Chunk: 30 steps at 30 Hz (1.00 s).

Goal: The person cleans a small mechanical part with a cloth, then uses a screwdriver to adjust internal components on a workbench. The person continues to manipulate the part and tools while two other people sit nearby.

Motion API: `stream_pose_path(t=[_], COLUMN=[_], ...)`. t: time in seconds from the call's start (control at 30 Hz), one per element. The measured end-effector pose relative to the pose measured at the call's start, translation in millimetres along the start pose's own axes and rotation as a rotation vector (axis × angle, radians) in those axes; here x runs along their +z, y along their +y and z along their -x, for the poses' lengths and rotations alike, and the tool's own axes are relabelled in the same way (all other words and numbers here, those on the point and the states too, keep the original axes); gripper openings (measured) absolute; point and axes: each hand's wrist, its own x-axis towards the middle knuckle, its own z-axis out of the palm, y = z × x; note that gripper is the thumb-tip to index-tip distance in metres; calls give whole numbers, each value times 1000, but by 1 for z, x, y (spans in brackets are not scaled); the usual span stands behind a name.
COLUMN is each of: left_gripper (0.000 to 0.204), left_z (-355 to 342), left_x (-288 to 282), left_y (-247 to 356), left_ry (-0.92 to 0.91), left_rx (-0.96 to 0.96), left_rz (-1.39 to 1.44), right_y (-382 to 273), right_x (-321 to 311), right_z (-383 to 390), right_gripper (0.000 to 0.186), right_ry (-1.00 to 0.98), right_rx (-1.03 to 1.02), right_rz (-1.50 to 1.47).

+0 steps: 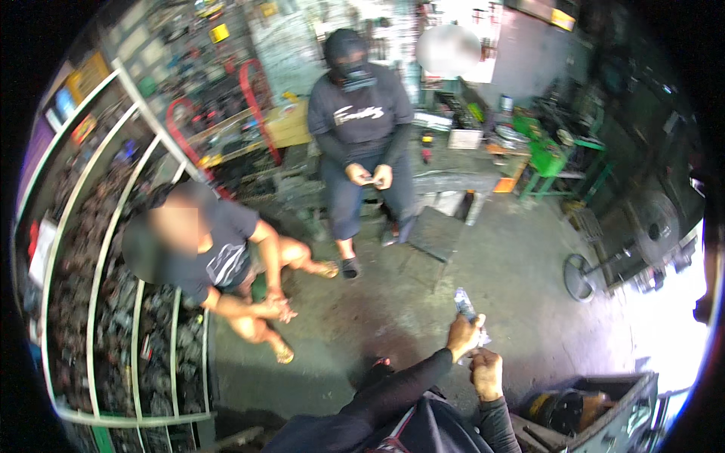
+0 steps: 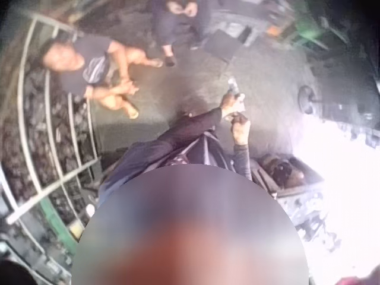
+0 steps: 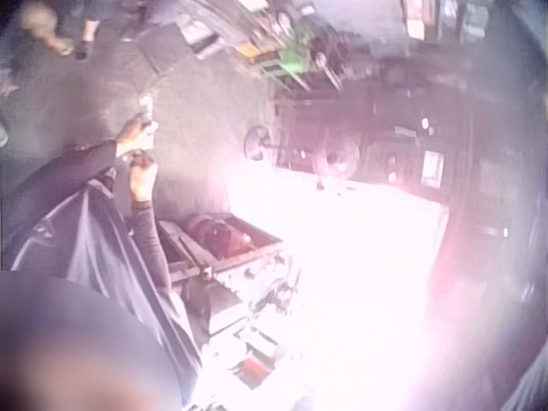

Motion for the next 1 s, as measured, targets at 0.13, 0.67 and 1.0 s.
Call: stream_pose_path(t=[0.13,0.67,1.0], left_gripper=[39,31,38], left_z=[-24,37,-48], left_x=[-69,-35,-115], left_y=[39,56,89], left_ry=[47,-297,-319], left_rx=[-26,-108,-64], left_rz=[367,522,355], right_y=[-15,-32,-43], right_x=[-13,9,5], right_z=[45,32,51], right_gripper=[25,25,28], right_ry=[-96,31,3], right_rx=[16,257,182], right_rz=[32,-739,-936])
